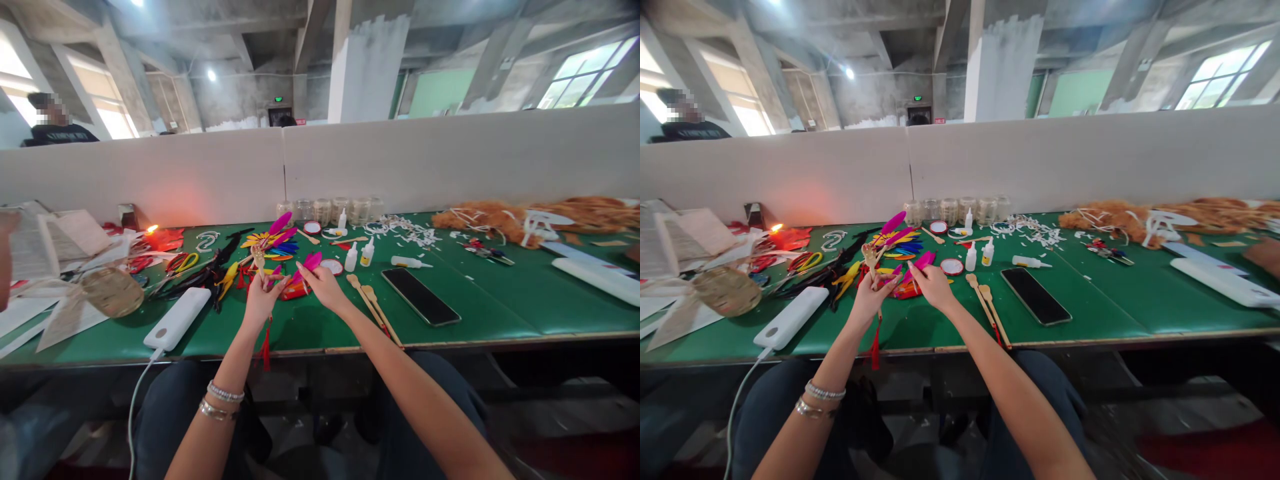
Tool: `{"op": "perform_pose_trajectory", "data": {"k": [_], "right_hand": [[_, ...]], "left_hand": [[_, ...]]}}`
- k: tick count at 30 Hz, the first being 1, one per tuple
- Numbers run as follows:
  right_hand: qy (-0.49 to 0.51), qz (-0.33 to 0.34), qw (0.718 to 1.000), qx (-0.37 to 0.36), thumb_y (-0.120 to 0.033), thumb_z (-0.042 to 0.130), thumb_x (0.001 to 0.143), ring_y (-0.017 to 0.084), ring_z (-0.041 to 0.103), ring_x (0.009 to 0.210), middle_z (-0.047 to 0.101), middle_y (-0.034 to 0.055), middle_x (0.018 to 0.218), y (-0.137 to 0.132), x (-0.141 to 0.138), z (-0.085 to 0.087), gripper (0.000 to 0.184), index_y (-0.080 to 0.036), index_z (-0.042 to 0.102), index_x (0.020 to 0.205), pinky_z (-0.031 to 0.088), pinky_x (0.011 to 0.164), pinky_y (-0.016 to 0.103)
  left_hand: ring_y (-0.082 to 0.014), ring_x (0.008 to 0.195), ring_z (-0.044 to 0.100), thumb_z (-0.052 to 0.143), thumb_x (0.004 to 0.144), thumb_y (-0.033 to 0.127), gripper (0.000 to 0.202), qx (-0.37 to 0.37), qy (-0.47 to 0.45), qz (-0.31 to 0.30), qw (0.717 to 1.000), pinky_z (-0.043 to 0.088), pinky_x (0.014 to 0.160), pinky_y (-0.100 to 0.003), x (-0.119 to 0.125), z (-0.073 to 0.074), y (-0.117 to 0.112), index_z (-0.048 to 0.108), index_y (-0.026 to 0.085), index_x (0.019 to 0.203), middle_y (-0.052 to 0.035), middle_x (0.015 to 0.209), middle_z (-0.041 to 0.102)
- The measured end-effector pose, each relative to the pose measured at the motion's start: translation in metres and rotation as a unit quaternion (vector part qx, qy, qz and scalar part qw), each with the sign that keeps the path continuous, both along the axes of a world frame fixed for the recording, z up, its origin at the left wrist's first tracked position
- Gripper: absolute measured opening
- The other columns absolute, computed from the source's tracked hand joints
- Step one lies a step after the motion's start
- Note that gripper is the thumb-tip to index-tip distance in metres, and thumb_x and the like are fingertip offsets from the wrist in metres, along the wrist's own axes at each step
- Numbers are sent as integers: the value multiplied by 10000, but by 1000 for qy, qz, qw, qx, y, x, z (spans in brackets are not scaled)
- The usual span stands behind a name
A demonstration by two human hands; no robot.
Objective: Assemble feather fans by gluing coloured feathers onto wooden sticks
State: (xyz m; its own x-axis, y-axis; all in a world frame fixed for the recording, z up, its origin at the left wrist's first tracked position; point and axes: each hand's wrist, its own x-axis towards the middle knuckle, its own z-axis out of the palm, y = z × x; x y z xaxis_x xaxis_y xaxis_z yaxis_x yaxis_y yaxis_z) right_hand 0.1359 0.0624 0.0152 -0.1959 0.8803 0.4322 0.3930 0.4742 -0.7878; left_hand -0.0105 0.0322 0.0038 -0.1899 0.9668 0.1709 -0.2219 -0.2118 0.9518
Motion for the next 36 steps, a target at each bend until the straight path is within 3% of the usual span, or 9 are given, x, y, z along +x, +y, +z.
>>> {"op": "perform_pose_trajectory", "data": {"k": [6, 13, 19, 22, 28, 31, 36], "right_hand": [[-24, -15, 999, 16, -531, 416, 808, 80, 294, 439, 291, -42, 432, 0, 2, 1, 476, -195, 287, 497, 197, 444, 245], [-25, -30, 999, 8, -537, 425, 805, 87, 327, 426, 325, -37, 416, -1, 1, 2, 488, -197, 297, 479, 218, 442, 247], [93, -35, 995, -14, -556, 407, 817, 102, 433, 456, 446, -8, 437, 8, 25, 15, 519, -184, 430, 455, 344, 507, 235], [124, -28, 992, -15, -561, 442, 798, 97, 399, 437, 398, -23, 417, 10, 34, 18, 515, -186, 424, 445, 337, 492, 234], [107, 4, 993, -40, -579, 451, 780, 82, 367, 441, 396, -25, 447, 2, 25, 19, 507, -177, 432, 473, 305, 470, 231], [104, 16, 993, -51, -579, 455, 774, 79, 348, 446, 371, -34, 457, -1, 21, 20, 488, -179, 419, 497, 294, 467, 233], [115, 6, 991, -60, -598, 454, 762, 76, 320, 438, 300, -49, 444, 0, 22, 20, 504, -193, 349, 482, 285, 462, 238]], "left_hand": [[-145, 495, 619, 772, 496, 346, 452, -7, 28, -21, 999, 494, 463, -260, -2, 0, 0, 450, 148, 745, -24, 807, 623], [-140, 504, 621, 770, 515, 306, 467, 2, 23, -2, 1000, 470, 445, -214, -2, -6, 2, 399, 174, 765, 64, 656, 531], [-74, 446, 558, 758, 539, 241, 496, 23, 8, 15, 1000, 456, 462, -185, -8, 0, 0, 283, 197, 677, 121, 563, 375], [-39, 400, 479, 744, 574, 254, 491, 38, 4, 11, 999, 398, 417, -160, -11, 3, 1, 262, 198, 648, 123, 528, 320], [1, 308, 210, 723, 631, 329, 511, 56, -33, -80, 995, 193, 331, -145, -7, -2, 3, 228, 202, 642, 134, 474, 219], [-8, 356, 231, 721, 631, 316, 484, 46, -39, -106, 993, 236, 372, -155, -5, 1, -2, 252, 196, 635, 118, 485, 234], [-25, 464, 388, 722, 618, 273, 427, 4, -29, -112, 993, 396, 521, -183, -4, 13, -11, 303, 185, 628, 90, 544, 315]]}}
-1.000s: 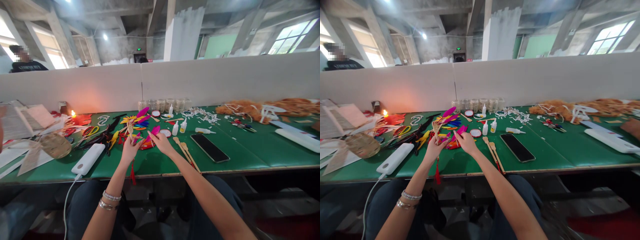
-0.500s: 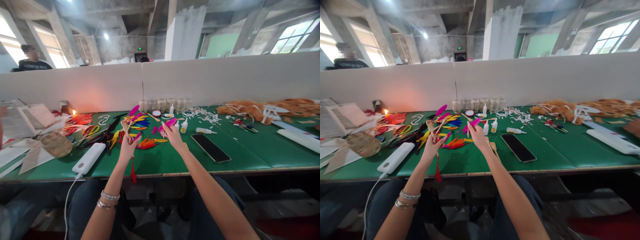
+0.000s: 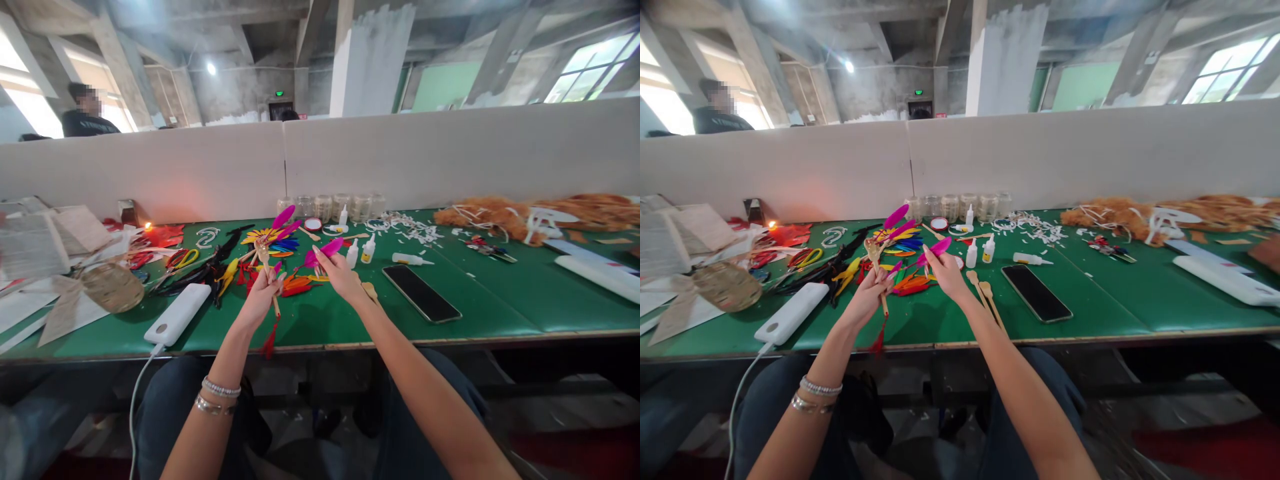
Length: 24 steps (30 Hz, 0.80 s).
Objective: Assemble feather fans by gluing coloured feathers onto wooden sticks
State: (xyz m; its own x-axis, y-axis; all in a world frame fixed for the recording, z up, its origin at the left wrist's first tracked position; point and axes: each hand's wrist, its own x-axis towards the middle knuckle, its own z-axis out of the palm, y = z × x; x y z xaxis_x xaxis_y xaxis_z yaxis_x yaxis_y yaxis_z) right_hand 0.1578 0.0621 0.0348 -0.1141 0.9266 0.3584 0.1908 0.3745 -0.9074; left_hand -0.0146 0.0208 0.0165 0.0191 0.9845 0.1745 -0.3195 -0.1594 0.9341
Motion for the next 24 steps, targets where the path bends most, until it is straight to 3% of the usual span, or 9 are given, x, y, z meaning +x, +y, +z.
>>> {"op": "perform_pose_trajectory", "data": {"k": [5, 11, 20, 24], "right_hand": [[7, 7, 1000, 6, -572, 449, 786, 74, 336, 441, 342, -41, 457, -1, 2, 2, 489, -185, 403, 491, 282, 465, 237], [15, 21, 1000, 5, -555, 455, 792, 71, 345, 437, 343, -43, 448, -1, 3, 3, 491, -189, 368, 475, 278, 463, 237], [5, 20, 1000, 19, -601, 452, 768, 82, 398, 460, 378, -31, 440, 6, 7, -3, 516, -188, 380, 467, 296, 457, 232], [-1, 27, 999, 20, -598, 442, 777, 81, 394, 455, 384, -28, 441, 3, 6, 0, 519, -187, 381, 466, 302, 463, 235]], "left_hand": [[-75, 562, 551, 792, 521, 300, 512, -13, 15, 14, 1000, 458, 549, -198, 0, 2, -2, 308, 184, 640, 78, 598, 390], [-41, 413, 463, 768, 557, 365, 527, -3, 46, -8, 999, 419, 419, -187, 3, 0, -3, 277, 192, 646, 103, 565, 367], [-112, 668, 597, 785, 549, 264, 375, 1, 70, -15, 997, 506, 670, -243, 3, 2, -6, 460, 169, 711, 44, 666, 518], [-169, 737, 640, 790, 541, 313, 427, -1, 42, -19, 999, 520, 706, -291, 6, 4, -7, 399, 173, 643, -9, 764, 611]]}}
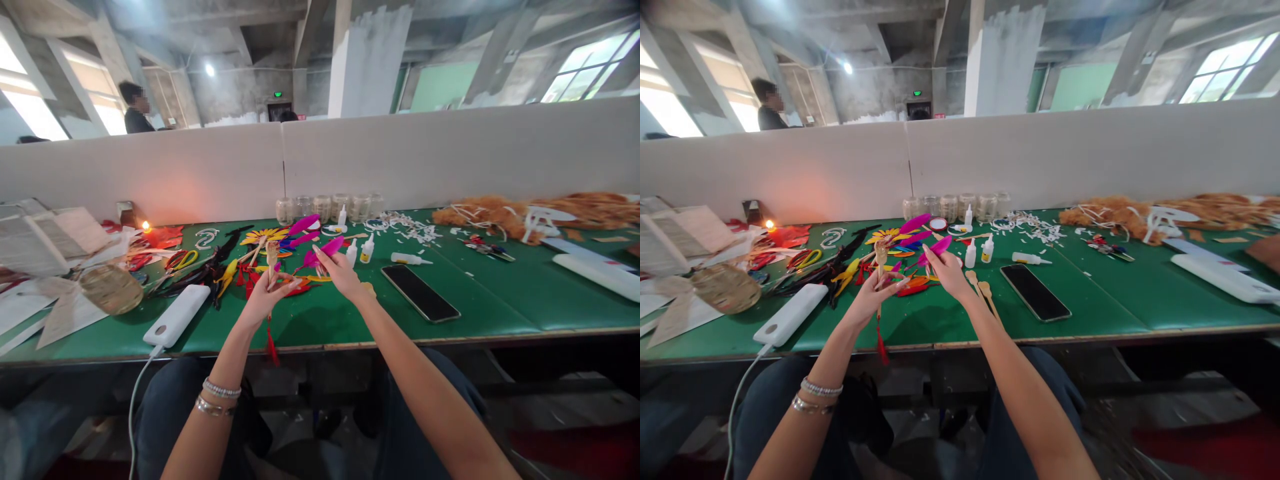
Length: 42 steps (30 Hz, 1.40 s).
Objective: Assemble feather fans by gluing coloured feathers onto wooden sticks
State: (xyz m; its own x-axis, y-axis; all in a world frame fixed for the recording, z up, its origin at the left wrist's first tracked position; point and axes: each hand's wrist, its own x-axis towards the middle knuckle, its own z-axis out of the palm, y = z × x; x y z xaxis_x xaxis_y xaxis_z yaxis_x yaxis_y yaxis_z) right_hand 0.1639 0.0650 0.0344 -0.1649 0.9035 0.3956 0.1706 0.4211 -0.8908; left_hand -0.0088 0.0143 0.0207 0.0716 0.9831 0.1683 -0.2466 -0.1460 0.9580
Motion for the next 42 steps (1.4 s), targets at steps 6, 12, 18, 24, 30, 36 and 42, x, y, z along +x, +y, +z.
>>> {"op": "perform_pose_trajectory", "data": {"k": [6, 12, 18, 24, 30, 36, 42], "right_hand": [[-3, 12, 1000, -6, -569, 447, 792, 70, 363, 443, 371, -39, 454, -2, -1, 2, 497, -180, 386, 487, 300, 469, 233], [1, 25, 1000, -17, -562, 447, 792, 70, 353, 439, 362, -43, 455, -2, -1, 0, 482, -182, 381, 503, 283, 457, 231], [-13, 13, 1000, -15, -570, 454, 783, 68, 343, 430, 361, -42, 450, -5, -1, 4, 494, -178, 394, 488, 289, 459, 232], [-14, 18, 1000, -17, -567, 450, 785, 71, 361, 440, 392, -33, 462, -5, -2, 4, 487, -178, 402, 496, 297, 463, 228], [-8, 24, 999, -23, -570, 464, 774, 69, 335, 434, 349, -46, 452, -6, -3, 4, 479, -185, 368, 506, 281, 450, 227], [4, 26, 1000, -17, -562, 485, 767, 67, 311, 437, 309, -56, 456, -3, -3, -1, 468, -187, 351, 521, 258, 437, 224], [16, 36, 999, -10, -554, 490, 768, 67, 309, 443, 299, -59, 467, 2, -2, -7, 456, -185, 364, 530, 270, 445, 221]], "left_hand": [[-114, 473, 566, 742, 579, 431, 528, 28, 48, 20, 998, 469, 493, -237, 1, -8, 8, 265, 206, 606, 78, 461, 490], [-83, 415, 494, 658, 664, 476, 478, 60, 71, 27, 995, 429, 472, -224, -1, -17, 14, 265, 209, 610, 88, 432, 464], [-133, 572, 606, 732, 573, 454, 522, 29, 43, 12, 999, 482, 575, -260, 2, -11, 10, 274, 207, 620, 40, 570, 572], [-132, 568, 602, 685, 628, 473, 485, 58, 38, -1, 998, 492, 603, -271, 2, -13, 11, 279, 209, 624, 46, 553, 549], [-112, 513, 584, 715, 629, 375, 468, 67, 43, 22, 997, 496, 563, -254, 3, -12, 10, 280, 203, 637, 63, 545, 541], [-166, 562, 646, 791, 519, 271, 534, 46, 20, 31, 998, 541, 567, -296, 2, -14, 8, 293, 197, 695, 27, 728, 616], [-176, 587, 653, 796, 521, 283, 538, 43, 23, 46, 998, 558, 602, -327, 1, -13, 8, 287, 197, 676, -18, 770, 667]]}}
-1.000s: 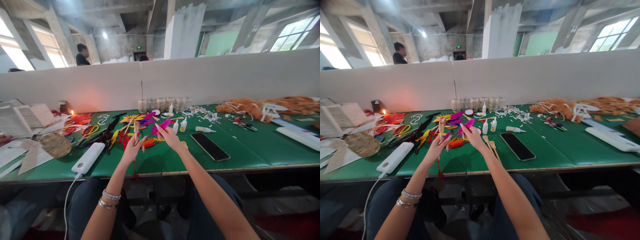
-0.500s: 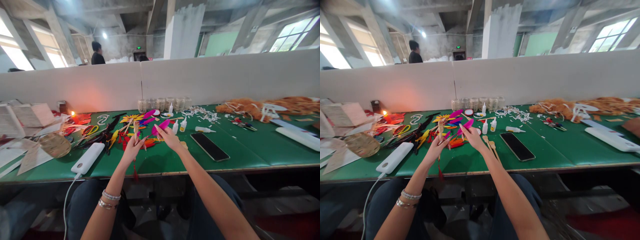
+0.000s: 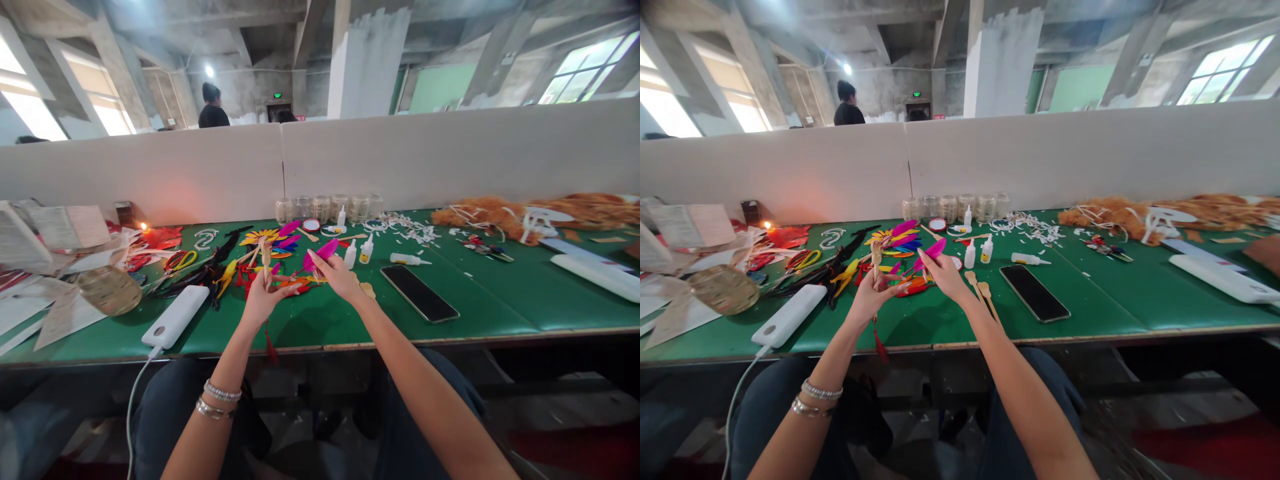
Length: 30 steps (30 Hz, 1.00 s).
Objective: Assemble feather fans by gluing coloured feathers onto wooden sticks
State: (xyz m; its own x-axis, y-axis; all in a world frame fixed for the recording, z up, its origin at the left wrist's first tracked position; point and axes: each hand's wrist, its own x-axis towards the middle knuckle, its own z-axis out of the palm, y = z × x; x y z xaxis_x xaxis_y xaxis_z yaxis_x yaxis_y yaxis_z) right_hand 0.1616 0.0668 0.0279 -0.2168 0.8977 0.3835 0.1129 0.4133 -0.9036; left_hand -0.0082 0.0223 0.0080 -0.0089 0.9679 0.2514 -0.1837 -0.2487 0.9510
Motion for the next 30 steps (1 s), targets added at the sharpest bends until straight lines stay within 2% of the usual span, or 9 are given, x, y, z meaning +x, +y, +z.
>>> {"op": "perform_pose_trajectory", "data": {"k": [6, 9, 16, 24, 30], "right_hand": [[-7, 1, 1000, 2, -550, 479, 778, 66, 332, 441, 338, -52, 459, -3, 0, 3, 468, -181, 370, 511, 271, 445, 221], [-10, 3, 1000, -4, -550, 482, 776, 65, 317, 438, 335, -52, 461, -3, -1, 3, 465, -181, 370, 516, 258, 437, 223], [-8, 4, 1000, -6, -539, 492, 776, 61, 312, 444, 332, -54, 472, -2, -1, 2, 456, -180, 364, 525, 258, 438, 219], [-20, 6, 1000, -10, -552, 480, 776, 63, 291, 441, 294, -59, 473, -2, -1, 2, 456, -183, 363, 535, 246, 432, 223], [-20, 10, 1000, -1, -542, 494, 773, 65, 319, 435, 320, -59, 462, -3, 0, 2, 450, -182, 380, 530, 265, 441, 222]], "left_hand": [[-235, 784, 667, 772, 575, 303, 466, -16, -18, -51, 998, 544, 744, -390, -1, -1, 0, 355, 187, 749, -86, 916, 682], [-227, 768, 669, 745, 612, 322, 430, -29, -24, -68, 997, 539, 761, -398, 0, -3, 1, 392, 178, 811, -83, 944, 672], [-205, 631, 666, 786, 544, 264, 473, -14, 6, -20, 1000, 561, 667, -370, 1, -5, 2, 363, 184, 741, -28, 763, 674], [-200, 648, 670, 723, 640, 322, 431, -22, -14, -57, 998, 572, 679, -383, 0, -8, 4, 409, 168, 893, -73, 964, 651], [-185, 612, 660, 751, 606, 254, 468, -15, 19, -50, 998, 581, 579, -328, 3, -5, 1, 391, 171, 892, -23, 807, 656]]}}
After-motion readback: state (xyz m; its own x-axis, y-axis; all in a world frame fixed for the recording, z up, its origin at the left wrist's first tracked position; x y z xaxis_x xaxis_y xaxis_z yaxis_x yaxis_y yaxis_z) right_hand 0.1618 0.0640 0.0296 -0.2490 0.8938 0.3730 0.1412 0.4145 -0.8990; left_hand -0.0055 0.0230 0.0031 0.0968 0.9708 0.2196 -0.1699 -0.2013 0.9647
